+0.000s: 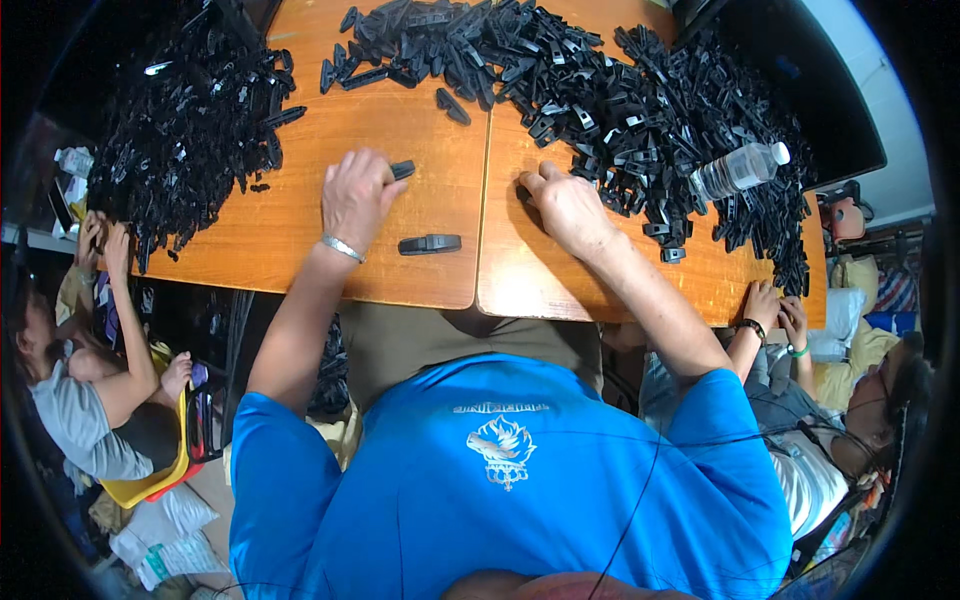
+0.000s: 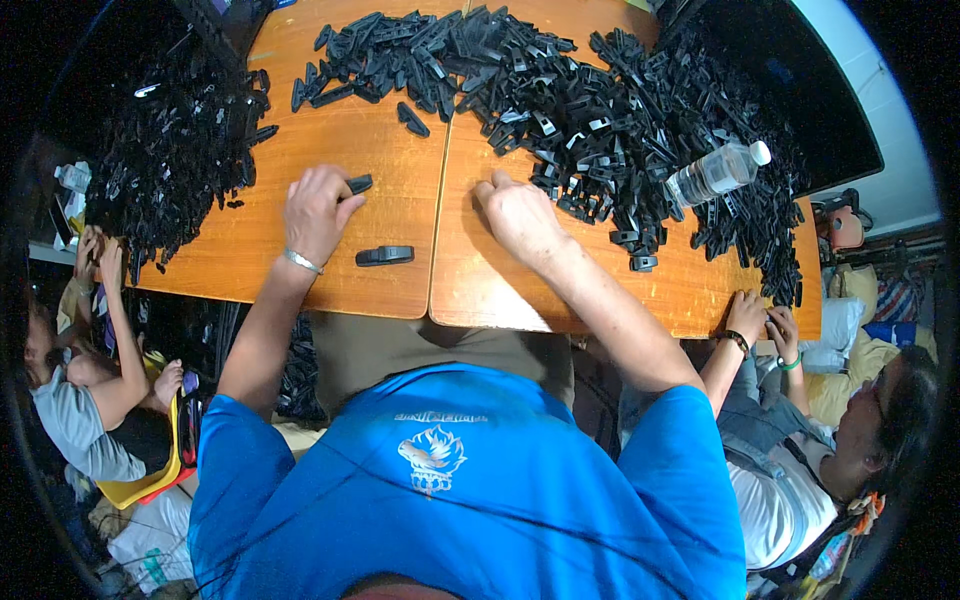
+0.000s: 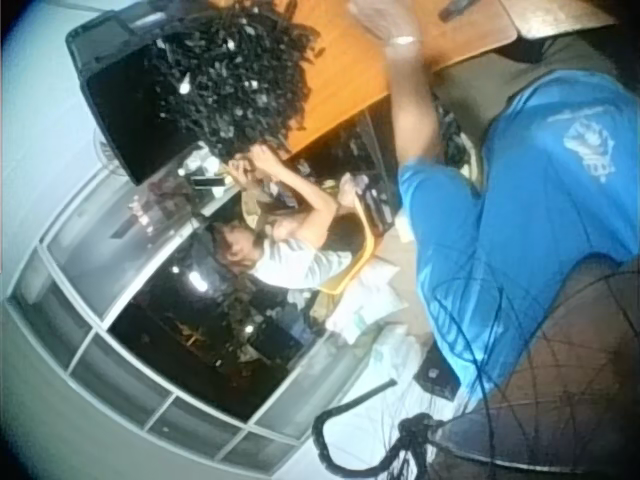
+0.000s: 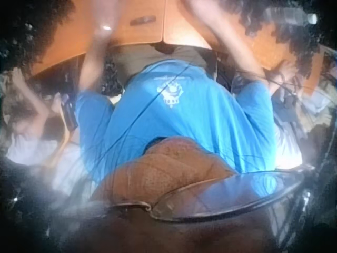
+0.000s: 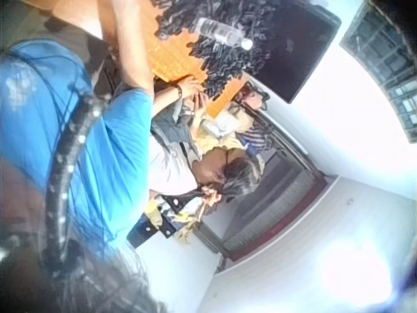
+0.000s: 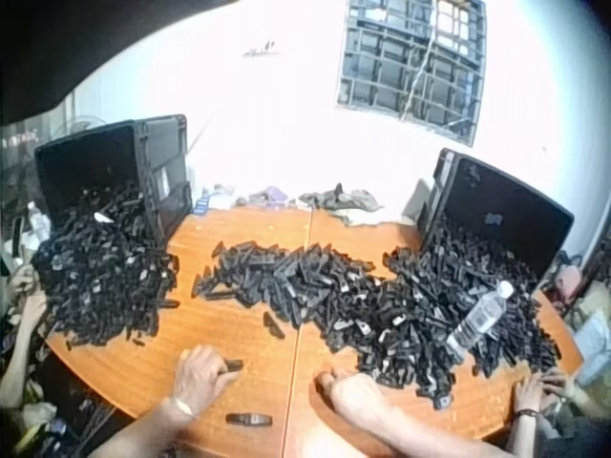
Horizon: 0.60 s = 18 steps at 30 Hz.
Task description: The person assembles plastic components by picking up plastic parts from piles, fitting them together by hand, and placing the assembled pieces on the table.
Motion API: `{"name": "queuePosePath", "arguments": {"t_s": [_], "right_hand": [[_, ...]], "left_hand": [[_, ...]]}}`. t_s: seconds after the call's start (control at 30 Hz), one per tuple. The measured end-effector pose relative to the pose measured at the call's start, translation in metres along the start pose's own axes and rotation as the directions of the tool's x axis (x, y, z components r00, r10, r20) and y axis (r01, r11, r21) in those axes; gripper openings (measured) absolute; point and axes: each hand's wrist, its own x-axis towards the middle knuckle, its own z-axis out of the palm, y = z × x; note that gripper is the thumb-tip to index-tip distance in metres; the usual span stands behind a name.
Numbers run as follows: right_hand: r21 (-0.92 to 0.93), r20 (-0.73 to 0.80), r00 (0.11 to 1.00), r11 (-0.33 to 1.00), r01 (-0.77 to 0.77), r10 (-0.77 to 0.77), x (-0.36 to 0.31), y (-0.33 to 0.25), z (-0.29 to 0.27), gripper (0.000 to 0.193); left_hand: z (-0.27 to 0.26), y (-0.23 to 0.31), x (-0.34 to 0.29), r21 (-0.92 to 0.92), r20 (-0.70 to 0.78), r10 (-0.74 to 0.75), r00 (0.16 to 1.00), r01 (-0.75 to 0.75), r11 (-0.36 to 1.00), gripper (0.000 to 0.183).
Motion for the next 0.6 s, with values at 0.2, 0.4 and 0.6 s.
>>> {"name": "queuePosePath", "arguments": {"t_s": [0.2,0.4,0.6], "right_hand": [[0.148,-0.036,0.999,0.989,-0.023,0.029,0.016,-0.023,-0.012,0.018],[0.413,-0.198,0.980,0.906,0.095,-0.013,0.066,-0.071,0.022,0.028],[0.472,-0.258,0.965,0.867,0.162,-0.040,0.101,-0.070,0.054,0.025]], "left_hand": [[-0.008,0.006,-0.021,-0.154,-0.054,0.066,0.996,-0.074,0.985,0.022],[-0.002,-0.008,-0.024,-0.154,-0.022,-0.157,0.987,0.152,0.976,0.024],[-0.002,-0.011,-0.024,-0.217,0.027,-0.193,0.981,0.194,0.957,0.022]]}}
